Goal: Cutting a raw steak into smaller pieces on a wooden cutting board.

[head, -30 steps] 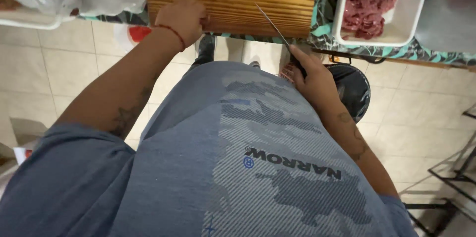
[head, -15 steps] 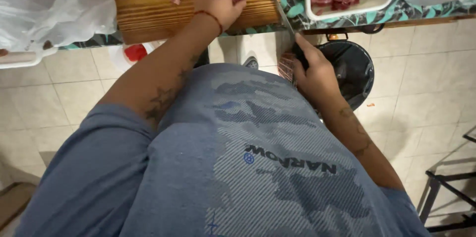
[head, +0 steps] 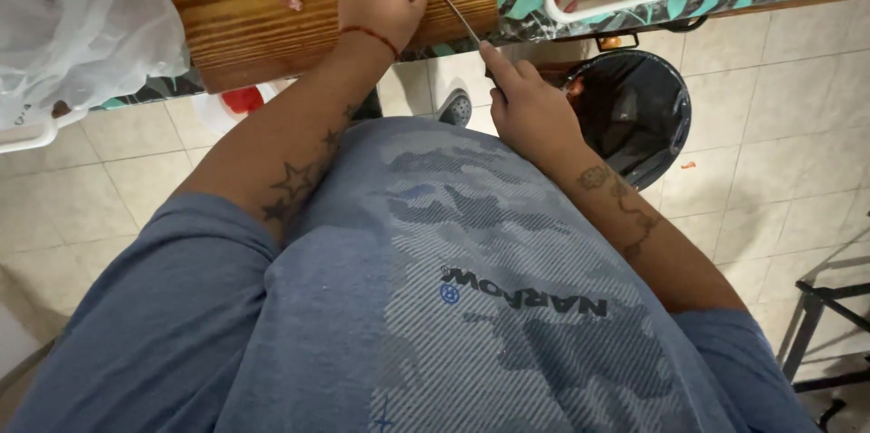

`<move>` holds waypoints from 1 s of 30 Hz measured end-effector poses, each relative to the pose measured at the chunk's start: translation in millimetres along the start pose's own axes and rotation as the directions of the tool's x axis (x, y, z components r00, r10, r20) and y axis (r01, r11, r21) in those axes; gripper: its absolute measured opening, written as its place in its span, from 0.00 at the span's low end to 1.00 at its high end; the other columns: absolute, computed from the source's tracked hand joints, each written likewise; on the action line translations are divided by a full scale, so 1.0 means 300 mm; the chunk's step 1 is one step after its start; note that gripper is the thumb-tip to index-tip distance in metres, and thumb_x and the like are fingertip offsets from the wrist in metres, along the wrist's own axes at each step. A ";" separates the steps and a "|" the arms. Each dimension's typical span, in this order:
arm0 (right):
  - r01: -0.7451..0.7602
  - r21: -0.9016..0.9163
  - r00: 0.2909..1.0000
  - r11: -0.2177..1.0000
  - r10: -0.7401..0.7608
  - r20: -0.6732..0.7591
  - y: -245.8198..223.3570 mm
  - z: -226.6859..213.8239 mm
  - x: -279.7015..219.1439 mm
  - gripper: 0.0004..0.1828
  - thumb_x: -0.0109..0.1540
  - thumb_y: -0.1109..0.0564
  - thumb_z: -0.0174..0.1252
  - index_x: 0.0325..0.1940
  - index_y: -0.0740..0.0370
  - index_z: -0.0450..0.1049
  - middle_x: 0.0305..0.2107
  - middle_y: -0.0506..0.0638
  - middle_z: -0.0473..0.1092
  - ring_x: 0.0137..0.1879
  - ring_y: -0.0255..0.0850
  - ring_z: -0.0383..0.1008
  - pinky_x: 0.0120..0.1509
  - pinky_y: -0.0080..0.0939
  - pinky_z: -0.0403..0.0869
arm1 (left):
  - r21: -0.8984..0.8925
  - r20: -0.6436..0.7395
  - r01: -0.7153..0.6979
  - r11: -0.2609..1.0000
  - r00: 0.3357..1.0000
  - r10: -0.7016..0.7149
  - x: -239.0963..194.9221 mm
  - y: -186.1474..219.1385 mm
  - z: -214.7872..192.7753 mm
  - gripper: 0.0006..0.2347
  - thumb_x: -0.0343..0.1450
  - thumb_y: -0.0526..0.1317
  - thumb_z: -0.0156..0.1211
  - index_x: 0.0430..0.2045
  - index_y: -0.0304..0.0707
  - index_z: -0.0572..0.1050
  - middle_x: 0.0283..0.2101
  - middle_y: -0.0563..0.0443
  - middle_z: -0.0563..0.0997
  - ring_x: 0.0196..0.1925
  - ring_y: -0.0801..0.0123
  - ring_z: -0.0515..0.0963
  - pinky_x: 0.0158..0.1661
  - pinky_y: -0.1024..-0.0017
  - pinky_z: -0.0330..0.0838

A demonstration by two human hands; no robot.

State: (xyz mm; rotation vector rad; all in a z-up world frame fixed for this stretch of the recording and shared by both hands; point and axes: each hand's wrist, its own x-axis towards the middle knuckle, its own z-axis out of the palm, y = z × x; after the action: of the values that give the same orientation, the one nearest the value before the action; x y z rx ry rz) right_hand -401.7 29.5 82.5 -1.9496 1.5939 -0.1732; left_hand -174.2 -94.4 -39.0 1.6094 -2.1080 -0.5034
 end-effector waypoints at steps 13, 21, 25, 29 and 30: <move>-0.060 0.002 0.996 0.998 0.060 0.072 -0.002 0.061 0.034 0.36 0.65 0.57 0.57 0.78 0.50 0.57 0.45 0.62 0.72 0.44 0.64 0.74 0.48 0.63 0.74 | -0.057 0.033 0.021 0.998 0.999 -0.019 0.019 -0.011 -0.012 0.05 0.68 0.45 0.69 0.32 0.49 0.85 0.36 0.45 0.83 0.36 0.49 0.83 0.36 0.52 0.76; -0.007 0.068 0.999 0.998 0.011 -0.052 -0.019 0.041 -0.003 0.32 0.65 0.57 0.58 0.74 0.49 0.62 0.46 0.59 0.72 0.49 0.61 0.75 0.51 0.59 0.75 | -0.082 -0.017 -0.088 0.993 0.996 0.087 -0.044 -0.051 -0.018 0.10 0.70 0.45 0.69 0.41 0.44 0.83 0.42 0.43 0.80 0.40 0.47 0.81 0.40 0.52 0.75; -0.037 0.028 0.998 0.999 0.035 0.045 -0.051 0.035 0.009 0.33 0.66 0.57 0.57 0.76 0.49 0.60 0.43 0.59 0.72 0.45 0.60 0.75 0.48 0.59 0.75 | -0.121 -0.043 -0.048 0.992 0.998 0.043 -0.044 -0.044 -0.021 0.08 0.70 0.44 0.69 0.37 0.43 0.82 0.41 0.44 0.79 0.42 0.49 0.80 0.43 0.54 0.76; -0.049 0.000 0.998 0.999 0.049 0.040 -0.052 0.072 0.021 0.34 0.65 0.57 0.57 0.76 0.49 0.60 0.43 0.59 0.72 0.44 0.61 0.75 0.47 0.60 0.76 | -0.118 -0.045 -0.024 0.993 0.999 0.018 -0.034 -0.042 -0.018 0.05 0.69 0.43 0.69 0.32 0.45 0.84 0.38 0.46 0.80 0.42 0.49 0.80 0.41 0.52 0.76; -0.056 -0.004 0.998 0.998 0.056 0.035 -0.052 0.081 0.026 0.34 0.64 0.57 0.57 0.76 0.49 0.60 0.43 0.59 0.72 0.44 0.62 0.75 0.47 0.60 0.76 | -0.102 -0.051 -0.033 0.994 0.998 0.028 -0.030 -0.039 -0.018 0.05 0.68 0.43 0.69 0.31 0.46 0.84 0.38 0.45 0.80 0.41 0.49 0.80 0.40 0.52 0.76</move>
State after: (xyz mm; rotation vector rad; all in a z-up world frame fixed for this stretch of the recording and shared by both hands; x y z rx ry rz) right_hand -375.2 32.8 69.0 -1.8982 1.6249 -0.1133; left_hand -159.7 -88.9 -41.9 1.5144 -2.0335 -0.5472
